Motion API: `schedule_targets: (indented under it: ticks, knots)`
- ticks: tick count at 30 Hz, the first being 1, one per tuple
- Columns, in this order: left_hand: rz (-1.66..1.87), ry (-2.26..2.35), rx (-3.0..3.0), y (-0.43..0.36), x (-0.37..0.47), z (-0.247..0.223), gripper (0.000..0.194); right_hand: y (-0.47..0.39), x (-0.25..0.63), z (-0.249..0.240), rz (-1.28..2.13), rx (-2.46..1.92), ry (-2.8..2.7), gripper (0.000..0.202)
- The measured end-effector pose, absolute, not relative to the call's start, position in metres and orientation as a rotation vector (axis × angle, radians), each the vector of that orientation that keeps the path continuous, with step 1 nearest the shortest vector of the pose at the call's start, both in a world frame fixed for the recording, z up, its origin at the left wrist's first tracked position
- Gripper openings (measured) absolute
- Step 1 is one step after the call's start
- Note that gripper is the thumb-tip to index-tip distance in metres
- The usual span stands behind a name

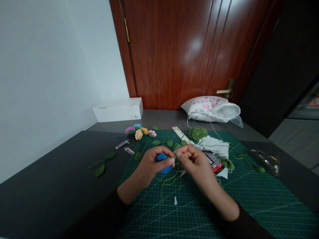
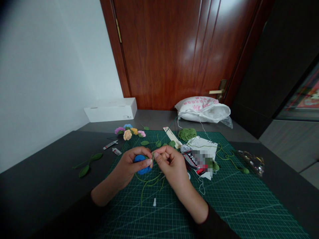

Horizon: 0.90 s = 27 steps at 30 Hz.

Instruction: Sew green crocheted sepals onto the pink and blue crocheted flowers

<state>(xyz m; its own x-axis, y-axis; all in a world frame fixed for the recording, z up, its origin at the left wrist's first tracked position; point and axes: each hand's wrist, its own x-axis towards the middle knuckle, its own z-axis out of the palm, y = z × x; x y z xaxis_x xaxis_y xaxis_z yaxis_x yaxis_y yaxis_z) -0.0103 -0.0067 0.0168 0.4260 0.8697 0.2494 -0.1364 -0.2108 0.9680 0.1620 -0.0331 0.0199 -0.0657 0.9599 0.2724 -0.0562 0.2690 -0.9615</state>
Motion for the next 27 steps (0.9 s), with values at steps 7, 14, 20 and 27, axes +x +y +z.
schedule_targets:
  ticks: [7,14,20,27]
  knots:
    - [1.057,0.690,1.510,-0.007,-0.010,0.018,0.010,-0.033,0.163,0.019,1.017,-0.965,-1.389,0.040]
    - [1.037,0.750,1.623,-0.007,-0.010,0.021,0.012,-0.034,0.161,0.021,0.993,-0.944,-1.390,0.028]
    - [1.024,0.768,1.792,-0.008,-0.008,0.025,0.009,-0.033,0.157,0.020,0.992,-0.909,-1.364,0.017]
    - [1.028,0.816,1.971,-0.011,-0.005,0.030,0.009,-0.034,0.157,0.017,0.852,-0.929,-1.526,0.012]
